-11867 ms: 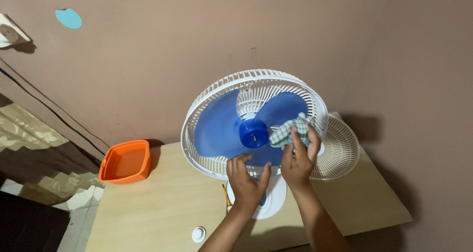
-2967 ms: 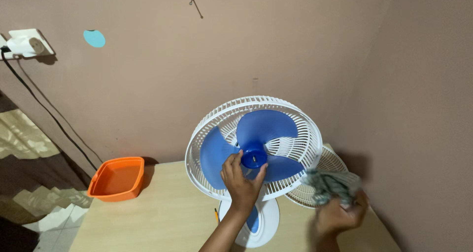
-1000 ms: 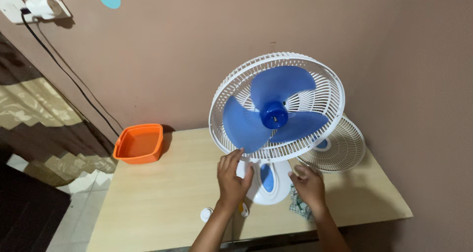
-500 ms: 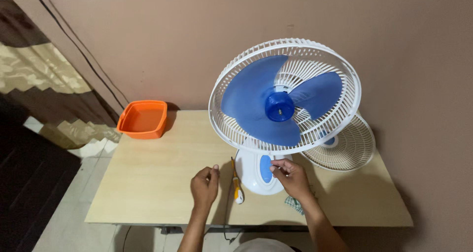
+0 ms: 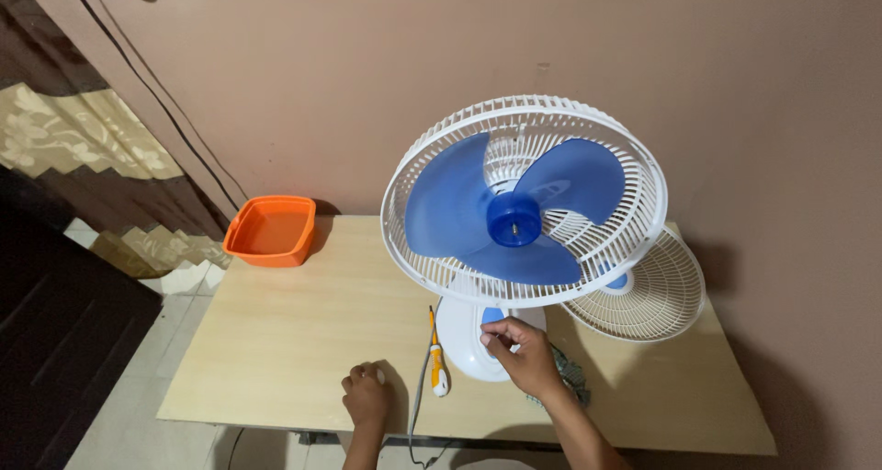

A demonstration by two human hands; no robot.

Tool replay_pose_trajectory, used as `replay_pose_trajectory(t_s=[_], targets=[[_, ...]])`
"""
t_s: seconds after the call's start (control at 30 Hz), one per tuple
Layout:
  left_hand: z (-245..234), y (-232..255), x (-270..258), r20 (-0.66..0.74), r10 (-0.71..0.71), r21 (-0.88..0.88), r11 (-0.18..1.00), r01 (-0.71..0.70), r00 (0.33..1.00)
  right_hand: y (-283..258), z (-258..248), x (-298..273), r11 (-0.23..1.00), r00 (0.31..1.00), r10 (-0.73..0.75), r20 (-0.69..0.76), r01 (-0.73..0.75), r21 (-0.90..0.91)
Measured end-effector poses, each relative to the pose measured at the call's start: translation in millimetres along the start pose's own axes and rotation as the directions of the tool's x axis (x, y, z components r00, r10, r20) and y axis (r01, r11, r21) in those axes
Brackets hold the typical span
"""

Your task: The person assembles a white and blue table fan on a wooden table. They wipe the fan's neck and base with a cloth, then attach the front cage, secure it with a nut, and install the blue fan blades. Finally, they wipe the blades and secure them with a cap.

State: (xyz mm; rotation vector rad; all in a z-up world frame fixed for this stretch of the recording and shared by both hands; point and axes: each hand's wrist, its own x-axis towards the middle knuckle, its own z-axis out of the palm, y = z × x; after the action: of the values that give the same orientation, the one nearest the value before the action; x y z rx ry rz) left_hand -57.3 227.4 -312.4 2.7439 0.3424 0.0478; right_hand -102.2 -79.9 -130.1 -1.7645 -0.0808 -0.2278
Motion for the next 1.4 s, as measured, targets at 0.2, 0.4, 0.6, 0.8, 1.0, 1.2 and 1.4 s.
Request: replay_pose_trajectory(t_s=[0.2,0.4,0.6,0.8,1.0,1.2,1.4], targets=[[-47,32,-11,-0.196,0.120,-0.263,0.950,-0.170,0.973,-1,-3,-3,1.000,1.000,-0.013,-0.005,0.013,0.022],[-187,163,-59,-0.425,0.341,-0.660,0.518,-0.545,0.839,-42,-1,-1,0.988,0.995,-0.066,-0.071,0.075,0.133],[-250,235,-75,-0.683,0.553,-0.425,0.230,-0.875,0.477,-91,0,-1,0.948,0.918,-0.310,-0.248,0.319,-0.001],[-255,258,-65,-0.714,0.618,-0.329,0.118,-0.937,0.329,-121,-8,6,0.884,0.784,-0.466,-0.410,0.390,-0.259],[-253,264,-62,-0.687,0.679,-0.314,0.043,-0.948,0.258,-97,-10,17,0.929,0.800,-0.371,-0.472,0.323,-0.182],[-250,267,-48,-0.663,0.527,-0.519,0.188,-0.834,0.532,-69,-21,36,0.879,0.845,-0.195,-0.497,0.376,0.293],[-253,265,-38,-0.564,0.548,-0.661,0.149,-0.735,0.618,-56,-27,49,0.769,0.896,-0.130,-0.424,0.361,0.528]])
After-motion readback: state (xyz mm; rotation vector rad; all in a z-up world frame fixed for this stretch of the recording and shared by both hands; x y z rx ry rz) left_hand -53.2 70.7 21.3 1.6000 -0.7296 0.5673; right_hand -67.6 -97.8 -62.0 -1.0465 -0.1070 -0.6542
